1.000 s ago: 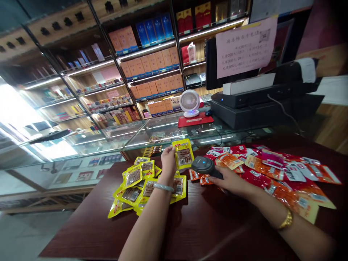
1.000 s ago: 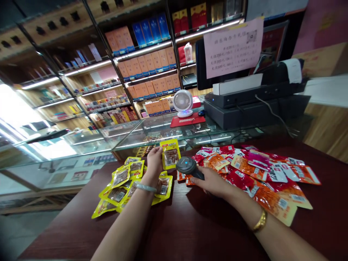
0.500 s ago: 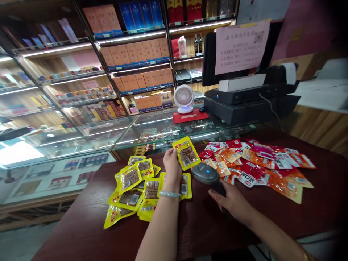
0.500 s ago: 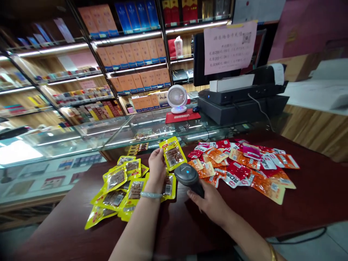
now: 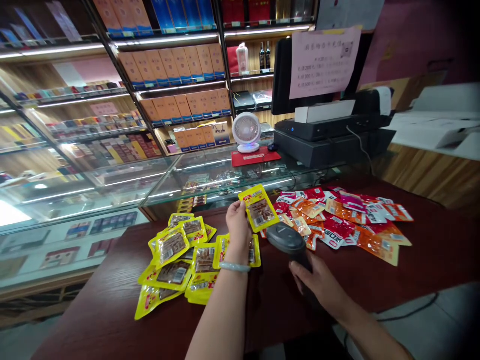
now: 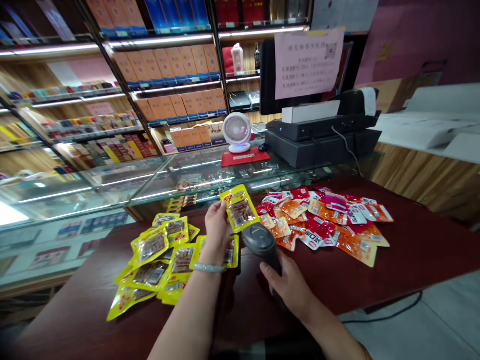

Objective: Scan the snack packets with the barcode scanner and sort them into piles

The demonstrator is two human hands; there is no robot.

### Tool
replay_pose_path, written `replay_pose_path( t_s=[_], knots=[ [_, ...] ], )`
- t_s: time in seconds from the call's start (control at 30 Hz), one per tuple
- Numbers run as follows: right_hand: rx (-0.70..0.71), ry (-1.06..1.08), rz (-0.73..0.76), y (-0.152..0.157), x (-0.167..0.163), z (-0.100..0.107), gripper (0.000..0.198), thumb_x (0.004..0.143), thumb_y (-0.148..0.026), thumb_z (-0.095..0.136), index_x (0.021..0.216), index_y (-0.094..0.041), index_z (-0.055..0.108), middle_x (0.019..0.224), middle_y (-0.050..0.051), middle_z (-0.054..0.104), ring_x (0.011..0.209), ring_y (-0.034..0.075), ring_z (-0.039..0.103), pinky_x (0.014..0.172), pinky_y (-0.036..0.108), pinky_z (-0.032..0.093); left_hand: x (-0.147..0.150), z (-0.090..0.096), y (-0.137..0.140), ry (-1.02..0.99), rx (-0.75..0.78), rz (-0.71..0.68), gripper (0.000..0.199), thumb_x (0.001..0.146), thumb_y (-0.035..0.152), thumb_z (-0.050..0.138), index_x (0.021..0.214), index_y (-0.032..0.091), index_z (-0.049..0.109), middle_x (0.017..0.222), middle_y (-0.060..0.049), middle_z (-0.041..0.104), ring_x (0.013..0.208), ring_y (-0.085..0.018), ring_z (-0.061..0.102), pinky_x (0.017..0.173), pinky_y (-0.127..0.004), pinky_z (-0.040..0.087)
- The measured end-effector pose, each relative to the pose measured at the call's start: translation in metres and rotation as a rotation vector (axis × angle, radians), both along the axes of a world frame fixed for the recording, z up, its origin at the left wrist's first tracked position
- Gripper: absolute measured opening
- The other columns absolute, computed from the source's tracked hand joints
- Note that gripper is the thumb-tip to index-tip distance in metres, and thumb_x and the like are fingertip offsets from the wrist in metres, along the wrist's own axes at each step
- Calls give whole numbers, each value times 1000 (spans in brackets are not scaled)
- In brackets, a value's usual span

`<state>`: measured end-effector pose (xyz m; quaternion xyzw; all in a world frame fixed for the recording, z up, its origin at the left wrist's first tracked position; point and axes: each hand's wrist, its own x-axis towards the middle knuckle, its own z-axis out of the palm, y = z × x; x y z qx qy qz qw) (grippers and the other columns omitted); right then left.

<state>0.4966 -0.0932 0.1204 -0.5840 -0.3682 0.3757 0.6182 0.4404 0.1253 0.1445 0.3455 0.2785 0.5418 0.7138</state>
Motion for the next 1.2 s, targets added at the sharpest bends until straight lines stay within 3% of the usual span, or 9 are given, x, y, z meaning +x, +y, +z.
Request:
replay_pose_path(
  t_s=[0.13, 0.2, 0.37, 0.53, 0.6, 0.7, 0.83, 1.0, 1.2],
  knots=[
    [25, 442, 37, -6, -6, -14, 41, 81, -55, 73, 96, -20, 58, 65, -6, 54, 47, 7, 46, 44, 18, 38, 12, -2, -16, -78, 38, -343, 37, 74, 28, 77, 106, 17, 62, 105, -9, 72, 91, -16, 70, 86, -30, 54],
    [52, 562, 35, -6, -7, -19, 42, 81, -52, 75, 103, -20, 58, 65, -6, 54, 47, 6, 46, 44, 17, 38, 17, -1, -18, 37, 101, -421, 39, 77, 23, 73, 115, 18, 62, 123, -12, 68, 113, -19, 65, 99, -32, 49],
    [150, 624, 79, -10, -3, -26, 33, 86, -42, 73, 107, -20, 60, 72, -3, 61, 53, 8, 54, 48, 18, 44, -9, 21, 2, 606, 445, -156, 39, 84, 19, 63, 123, 18, 62, 133, -12, 63, 126, -21, 58, 110, -36, 42],
    [138, 523, 240, -18, -4, -21, 30, 90, -46, 67, 103, -20, 59, 90, 2, 66, 68, 17, 71, 64, 30, 55, -89, 50, 8, 1351, 918, -181, 52, 82, 38, 68, 130, 20, 62, 134, -13, 63, 127, -29, 56, 111, -42, 38],
    [111, 502, 263, -21, -9, -21, 32, 90, -49, 67, 102, -21, 57, 89, 0, 65, 58, 14, 69, 62, 32, 55, -117, 48, 3, 1628, 964, -228, 59, 80, 43, 69, 132, 16, 60, 134, -17, 62, 127, -33, 55, 109, -43, 38],
    [25, 439, 220, -26, -21, -24, 32, 90, -50, 67, 102, -23, 53, 74, -6, 58, 40, 6, 52, 44, 22, 45, -141, 30, -3, 1893, 940, -237, 63, 79, 46, 69, 132, 13, 59, 134, -21, 60, 128, -37, 51, 109, -45, 35],
    [-28, 320, 214, -32, -32, -24, 34, 89, -52, 66, 97, -22, 51, 65, -8, 53, 38, 6, 44, 38, 19, 35, -143, 14, -8, 1937, 935, -263, 52, 76, 46, 71, 120, 18, 61, 133, -18, 59, 129, -35, 49, 110, -46, 30],
    [-11, 338, 225, -36, -35, -24, 35, 91, -54, 62, 93, -22, 50, 62, -9, 49, 38, 5, 44, 39, 18, 36, -135, 18, -18, 1899, 948, -168, 42, 72, 41, 74, 102, 17, 56, 111, -15, 64, 114, -32, 55, 98, -40, 38],
    [52, 407, 217, -33, -35, -28, 39, 88, -58, 63, 91, -21, 50, 63, -9, 48, 36, 4, 41, 36, 17, 34, -132, 12, -27, 1490, 644, -155, 34, 74, 40, 69, 97, 24, 51, 81, 1, 64, 76, -20, 61, 72, -29, 42]
  ],
)
